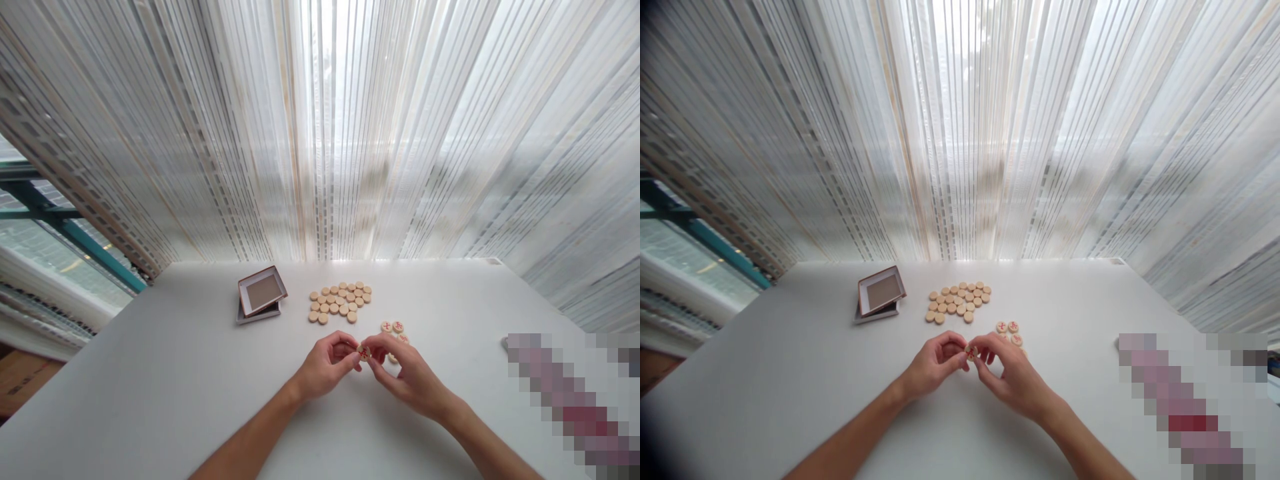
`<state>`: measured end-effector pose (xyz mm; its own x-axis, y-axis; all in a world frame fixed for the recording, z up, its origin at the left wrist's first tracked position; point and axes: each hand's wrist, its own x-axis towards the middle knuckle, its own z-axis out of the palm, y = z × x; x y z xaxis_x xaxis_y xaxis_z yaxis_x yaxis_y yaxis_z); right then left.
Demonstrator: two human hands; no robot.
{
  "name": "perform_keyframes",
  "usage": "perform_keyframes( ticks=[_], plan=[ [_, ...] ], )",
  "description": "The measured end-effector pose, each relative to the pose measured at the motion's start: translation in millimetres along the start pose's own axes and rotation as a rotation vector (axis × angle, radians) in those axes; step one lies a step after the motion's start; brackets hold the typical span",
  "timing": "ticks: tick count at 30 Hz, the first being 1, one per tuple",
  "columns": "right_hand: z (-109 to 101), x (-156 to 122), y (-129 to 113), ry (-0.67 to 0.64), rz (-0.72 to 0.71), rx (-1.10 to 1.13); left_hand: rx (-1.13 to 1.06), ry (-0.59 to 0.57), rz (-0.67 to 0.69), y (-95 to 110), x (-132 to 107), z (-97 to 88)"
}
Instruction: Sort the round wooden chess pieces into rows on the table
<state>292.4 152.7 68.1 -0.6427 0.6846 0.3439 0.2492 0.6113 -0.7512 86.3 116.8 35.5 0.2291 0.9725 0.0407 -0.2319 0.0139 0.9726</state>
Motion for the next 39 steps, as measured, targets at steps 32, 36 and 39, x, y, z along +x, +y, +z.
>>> perform_keyframes(
  ticks=[32,36,39],
  plan=[
    [0,1,3,-0.010,0.083,0.030,0.248,0.015,0.028,2,-6,7.3],
    [1,1,7,-0.005,0.106,-0.001,0.323,0.002,0.036,2,-8,9.7],
    [2,1,8,-0.005,0.136,-0.031,0.352,-0.020,0.057,1,-9,10.6]
  ],
)
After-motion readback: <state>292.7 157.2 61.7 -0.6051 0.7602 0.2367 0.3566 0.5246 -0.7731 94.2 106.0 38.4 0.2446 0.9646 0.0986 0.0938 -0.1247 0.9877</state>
